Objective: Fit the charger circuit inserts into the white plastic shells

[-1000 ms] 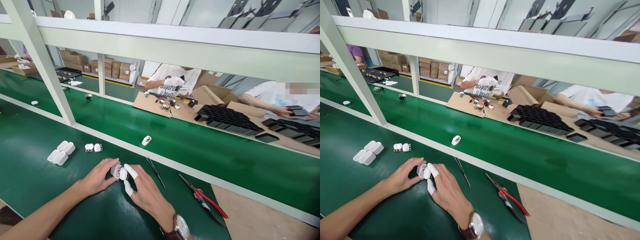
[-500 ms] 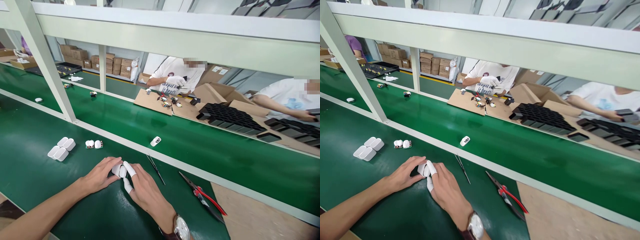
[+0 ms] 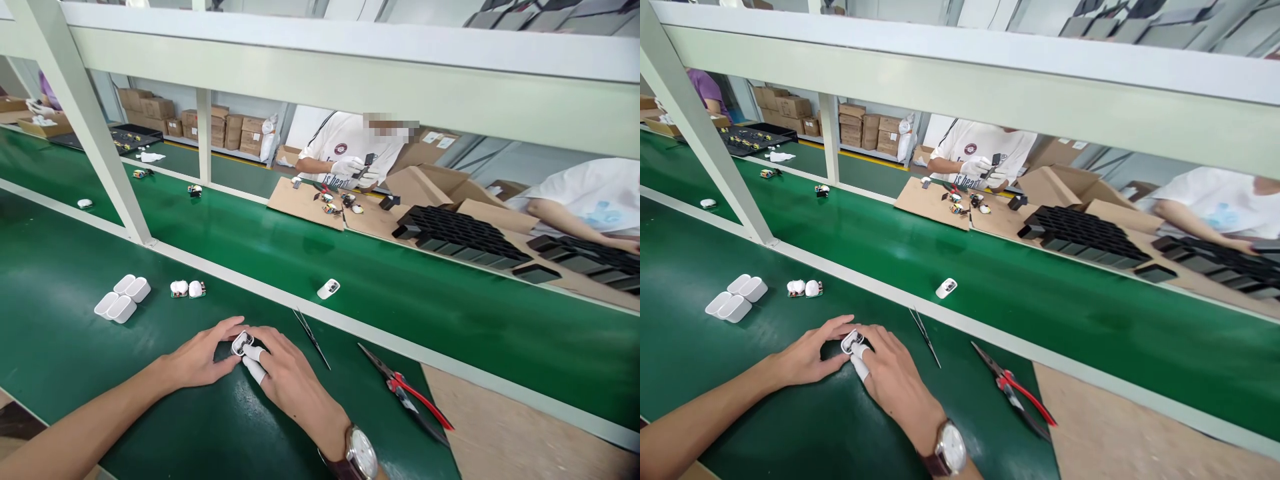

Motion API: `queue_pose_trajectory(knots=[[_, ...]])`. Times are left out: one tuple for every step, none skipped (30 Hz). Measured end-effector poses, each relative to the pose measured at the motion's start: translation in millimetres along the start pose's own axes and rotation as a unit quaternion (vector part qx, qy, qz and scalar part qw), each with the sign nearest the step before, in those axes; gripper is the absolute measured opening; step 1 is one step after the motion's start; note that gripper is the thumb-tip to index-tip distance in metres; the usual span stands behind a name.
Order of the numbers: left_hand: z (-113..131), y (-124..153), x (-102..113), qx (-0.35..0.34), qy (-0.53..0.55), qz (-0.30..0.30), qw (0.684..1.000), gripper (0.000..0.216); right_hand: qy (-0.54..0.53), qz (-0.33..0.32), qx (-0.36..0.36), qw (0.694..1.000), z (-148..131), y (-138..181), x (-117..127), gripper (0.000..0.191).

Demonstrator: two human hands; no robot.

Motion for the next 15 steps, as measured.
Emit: queue_pose_trajectory(knots=[[1, 0, 0, -0.002, 0.003, 0.005, 1.000, 0.074, -0.006, 0.000, -0.002, 1.000, 0, -1, -2, 0.029], [2, 0, 1, -0.009, 0.004, 0.012, 1.000, 0.069, -0.014, 0.002, -0.004, 1.000, 1, -1, -4, 0.029], [3, 0, 2, -0.021, 0.000, 0.022, 1.000, 0.062, -0.022, 0.007, -0.008, 1.000, 2, -2, -7, 0.028], [5, 0, 3, -0.038, -0.011, 0.033, 0.999, 0.055, -0.030, 0.014, -0.012, 0.999, 3, -2, -9, 0.027], [8, 0, 4, -0.061, -0.028, 0.043, 0.997, 0.048, -0.037, 0.021, -0.018, 0.999, 4, -2, -12, 0.025], [10, 0, 5, -0.085, -0.050, 0.049, 0.994, 0.042, -0.045, 0.027, -0.025, 0.998, 6, -1, -13, 0.023], [13, 0, 6, -0.110, -0.074, 0.050, 0.990, 0.036, -0.052, 0.028, -0.033, 0.998, 7, -1, -14, 0.021], [15, 1, 6, -0.135, -0.095, 0.052, 0.985, 0.032, -0.060, 0.024, -0.041, 0.997, 9, -1, -13, 0.020], [17, 2, 7, -0.158, -0.111, 0.055, 0.980, 0.028, -0.070, 0.015, -0.049, 0.996, 11, -1, -11, 0.020], [19, 2, 8, -0.177, -0.120, 0.060, 0.975, 0.027, -0.081, 0.005, -0.055, 0.995, 12, 0, -8, 0.022], [21, 3, 9, -0.194, -0.121, 0.068, 0.971, 0.027, -0.093, -0.005, -0.060, 0.994, 14, 0, -4, 0.026], [23, 4, 10, -0.208, -0.122, 0.076, 0.968, 0.027, -0.104, -0.012, -0.064, 0.992, 16, 1, 0, 0.029], [24, 4, 11, -0.218, -0.123, 0.084, 0.965, 0.028, -0.113, -0.013, -0.068, 0.991, 18, 2, 6, 0.032], [26, 4, 11, -0.222, -0.128, 0.087, 0.963, 0.028, -0.120, -0.012, -0.072, 0.990, 20, 3, 10, 0.034], [27, 3, 10, -0.220, -0.137, 0.083, 0.962, 0.027, -0.123, -0.013, -0.074, 0.990, 21, 3, 14, 0.034]])
Point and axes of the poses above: each hand's wrist, its own y-axis away from the middle knuckle, its own x-axis out of the back of the hand, z = x × y, the point moved 5 cm from there along -y, towards the middle knuckle, and after that the axes turned 7 degrees about -z, right-handed, at the moved point
